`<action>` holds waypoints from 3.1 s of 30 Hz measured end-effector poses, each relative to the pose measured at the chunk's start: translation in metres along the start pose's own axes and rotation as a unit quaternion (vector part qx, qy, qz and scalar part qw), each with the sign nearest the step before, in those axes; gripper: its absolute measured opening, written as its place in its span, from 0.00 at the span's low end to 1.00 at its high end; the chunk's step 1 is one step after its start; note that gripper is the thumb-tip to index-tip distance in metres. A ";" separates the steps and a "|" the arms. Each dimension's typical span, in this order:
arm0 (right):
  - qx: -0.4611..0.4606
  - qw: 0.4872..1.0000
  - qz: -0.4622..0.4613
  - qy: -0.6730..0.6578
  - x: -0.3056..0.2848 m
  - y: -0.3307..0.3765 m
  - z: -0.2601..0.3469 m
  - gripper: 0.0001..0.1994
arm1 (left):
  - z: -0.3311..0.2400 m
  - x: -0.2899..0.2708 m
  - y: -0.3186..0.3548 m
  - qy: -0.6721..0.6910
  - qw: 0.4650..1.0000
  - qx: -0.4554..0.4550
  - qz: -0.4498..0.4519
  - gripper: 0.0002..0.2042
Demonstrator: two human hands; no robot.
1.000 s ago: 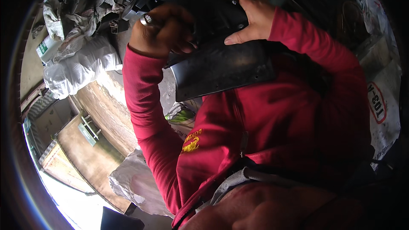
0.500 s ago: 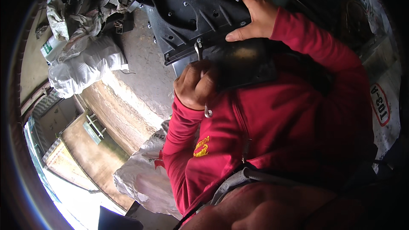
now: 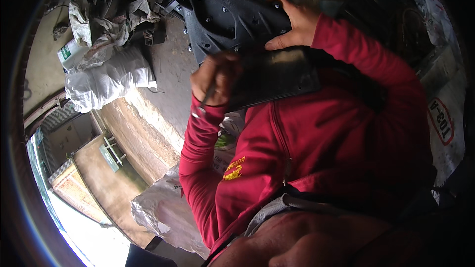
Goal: The person assembles a metal component by attaching a circular metal piece to a rectangular base using a wrench to tighten bolts. The person handles the metal parts and uses a wrench to secure them together.
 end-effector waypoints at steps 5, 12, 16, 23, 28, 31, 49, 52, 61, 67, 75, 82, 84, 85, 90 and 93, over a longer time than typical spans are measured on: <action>0.034 0.997 0.045 -0.054 0.011 -0.001 -0.013 0.52 | 0.033 -0.045 0.007 0.175 0.976 -0.119 -0.043 0.25; -0.002 0.987 -0.018 -0.161 0.002 0.003 -0.012 0.46 | 0.009 -0.125 0.043 0.058 0.960 -0.076 -0.263 0.25; 0.035 0.962 -0.039 -0.270 -0.010 -0.002 -0.004 0.41 | 0.054 -0.144 0.098 0.054 0.927 -0.244 -0.280 0.23; 0.011 0.914 -0.236 -0.330 -0.002 0.010 -0.030 0.36 | 0.116 -0.005 0.062 0.412 0.859 -0.215 -0.214 0.42; -0.116 0.932 -0.196 -0.282 0.027 0.025 -0.007 0.50 | 0.146 -0.017 0.062 0.282 0.901 -0.292 -0.152 0.13; -0.070 0.924 -0.122 -0.356 0.013 0.013 -0.016 0.51 | 0.160 -0.014 0.072 0.376 0.861 -0.312 -0.140 0.11; 0.038 0.939 0.080 -0.334 -0.019 -0.079 -0.011 0.32 | -0.002 -0.203 0.072 0.257 0.922 0.027 -0.288 0.28; 0.023 0.955 0.105 -0.275 -0.006 -0.083 0.004 0.34 | -0.009 -0.162 0.018 0.219 0.959 -0.082 -0.158 0.32; -0.080 0.956 0.071 -0.274 -0.004 -0.059 0.024 0.29 | 0.002 -0.075 -0.001 0.187 0.959 -0.155 -0.145 0.24; -0.091 0.952 0.067 -0.283 -0.002 -0.060 0.017 0.28 | 0.042 -0.057 -0.003 0.226 0.935 -0.237 -0.132 0.26; -0.085 0.955 0.060 -0.279 0.001 -0.054 0.022 0.30 | 0.086 -0.046 -0.020 0.272 0.906 -0.317 -0.066 0.21; -0.107 0.959 0.048 -0.258 0.001 -0.052 0.021 0.33 | 0.098 -0.066 0.005 0.105 0.956 -0.235 -0.140 0.12; -0.084 0.951 0.074 -0.289 0.004 -0.053 0.021 0.38 | 0.095 -0.073 0.021 -0.069 0.954 -0.200 -0.213 0.10; -0.073 0.946 0.088 -0.304 0.005 -0.054 0.022 0.40 | 0.088 -0.075 0.020 -0.169 0.950 -0.156 -0.212 0.12; -0.062 0.958 0.085 -0.266 0.003 -0.053 0.024 0.38 | 0.049 -0.049 0.015 -0.344 0.933 -0.099 -0.023 0.17; -0.069 0.959 0.074 -0.263 0.000 -0.053 0.030 0.38 | 0.048 -0.038 0.021 -0.382 0.917 -0.114 -0.013 0.18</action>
Point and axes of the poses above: each hand's wrist, its own y-axis away from the middle knuckle, its own x-axis out of the palm, z = x × y, the point moved 10 cm from there along -y, towards the middle knuckle, and after that the axes turned 5 degrees about z, right-handed, at the moved point
